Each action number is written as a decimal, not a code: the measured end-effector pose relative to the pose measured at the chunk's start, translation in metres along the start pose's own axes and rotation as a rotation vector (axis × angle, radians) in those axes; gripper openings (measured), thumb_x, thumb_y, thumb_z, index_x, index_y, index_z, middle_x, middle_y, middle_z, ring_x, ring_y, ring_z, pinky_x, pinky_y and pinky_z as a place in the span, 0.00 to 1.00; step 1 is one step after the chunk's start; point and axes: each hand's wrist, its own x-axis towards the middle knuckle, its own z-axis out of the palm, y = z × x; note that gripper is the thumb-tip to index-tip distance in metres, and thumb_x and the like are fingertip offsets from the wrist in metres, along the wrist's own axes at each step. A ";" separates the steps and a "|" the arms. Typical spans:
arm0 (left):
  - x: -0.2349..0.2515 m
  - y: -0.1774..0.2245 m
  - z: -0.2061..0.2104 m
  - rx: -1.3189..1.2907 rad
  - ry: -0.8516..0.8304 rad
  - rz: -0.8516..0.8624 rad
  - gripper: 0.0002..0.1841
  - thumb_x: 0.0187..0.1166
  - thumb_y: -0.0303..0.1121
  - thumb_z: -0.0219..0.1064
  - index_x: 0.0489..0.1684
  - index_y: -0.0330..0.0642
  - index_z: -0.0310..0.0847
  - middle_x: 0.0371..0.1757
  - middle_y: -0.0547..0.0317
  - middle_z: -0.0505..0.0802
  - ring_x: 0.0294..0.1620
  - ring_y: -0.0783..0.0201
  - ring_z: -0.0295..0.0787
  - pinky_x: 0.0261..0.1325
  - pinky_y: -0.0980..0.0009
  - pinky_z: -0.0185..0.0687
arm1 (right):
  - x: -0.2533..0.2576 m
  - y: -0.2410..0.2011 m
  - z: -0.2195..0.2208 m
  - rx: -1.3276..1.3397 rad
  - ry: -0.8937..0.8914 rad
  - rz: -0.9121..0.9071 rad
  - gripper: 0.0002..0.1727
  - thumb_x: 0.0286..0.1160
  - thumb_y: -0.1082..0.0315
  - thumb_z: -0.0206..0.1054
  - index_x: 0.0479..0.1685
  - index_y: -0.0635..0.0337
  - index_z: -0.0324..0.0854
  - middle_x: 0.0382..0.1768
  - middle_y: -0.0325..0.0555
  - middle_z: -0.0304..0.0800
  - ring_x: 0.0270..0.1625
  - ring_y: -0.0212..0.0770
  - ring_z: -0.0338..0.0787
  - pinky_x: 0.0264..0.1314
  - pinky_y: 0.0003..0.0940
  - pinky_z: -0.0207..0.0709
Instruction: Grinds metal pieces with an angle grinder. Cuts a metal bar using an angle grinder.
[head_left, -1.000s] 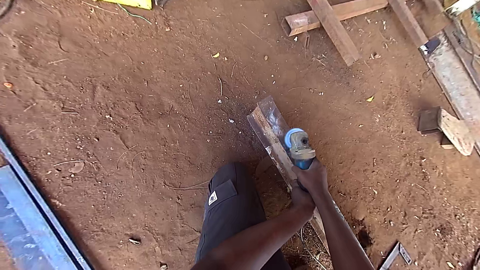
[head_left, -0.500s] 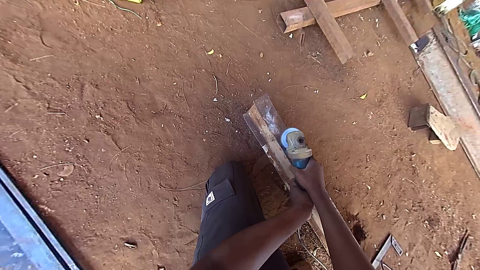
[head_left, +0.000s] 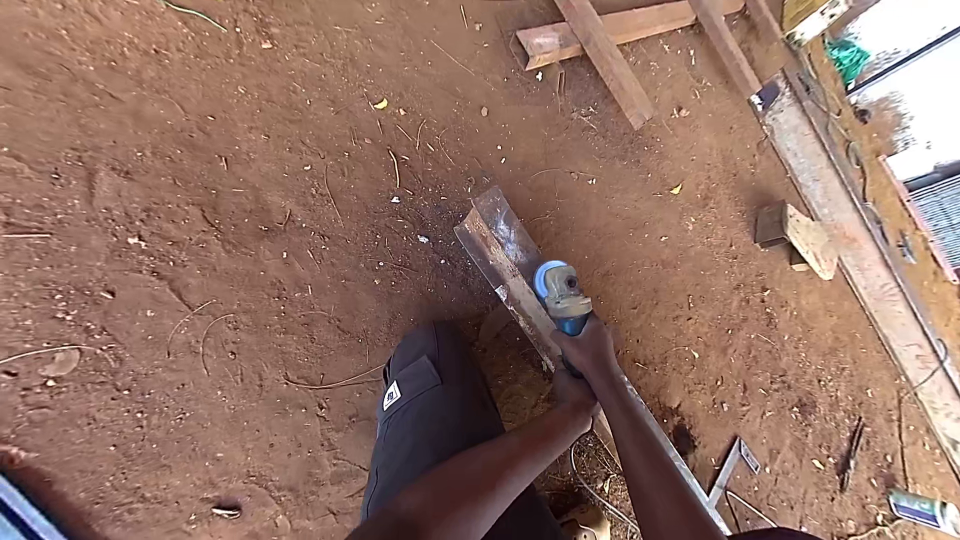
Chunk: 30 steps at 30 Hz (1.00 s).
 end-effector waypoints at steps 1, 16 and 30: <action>0.002 0.005 -0.003 0.042 -0.020 -0.005 0.26 0.78 0.35 0.75 0.73 0.46 0.71 0.55 0.47 0.90 0.53 0.54 0.89 0.54 0.51 0.86 | 0.003 -0.003 -0.001 0.029 0.022 0.024 0.36 0.57 0.47 0.84 0.63 0.59 0.81 0.45 0.58 0.93 0.49 0.60 0.93 0.51 0.68 0.84; -0.011 0.048 -0.021 1.301 -0.705 0.672 0.29 0.80 0.56 0.69 0.77 0.52 0.80 0.75 0.60 0.87 0.75 0.60 0.83 0.79 0.50 0.78 | -0.098 0.160 -0.145 1.150 0.253 0.336 0.34 0.58 0.56 0.79 0.67 0.59 0.77 0.41 0.55 0.92 0.37 0.50 0.94 0.39 0.53 0.90; 0.117 0.070 0.008 2.330 -0.149 1.011 0.49 0.79 0.77 0.42 0.73 0.37 0.78 0.76 0.40 0.82 0.84 0.40 0.70 0.90 0.38 0.52 | -0.268 0.286 -0.243 1.780 0.449 0.080 0.15 0.79 0.50 0.52 0.51 0.46 0.78 0.41 0.42 0.91 0.41 0.40 0.93 0.42 0.41 0.91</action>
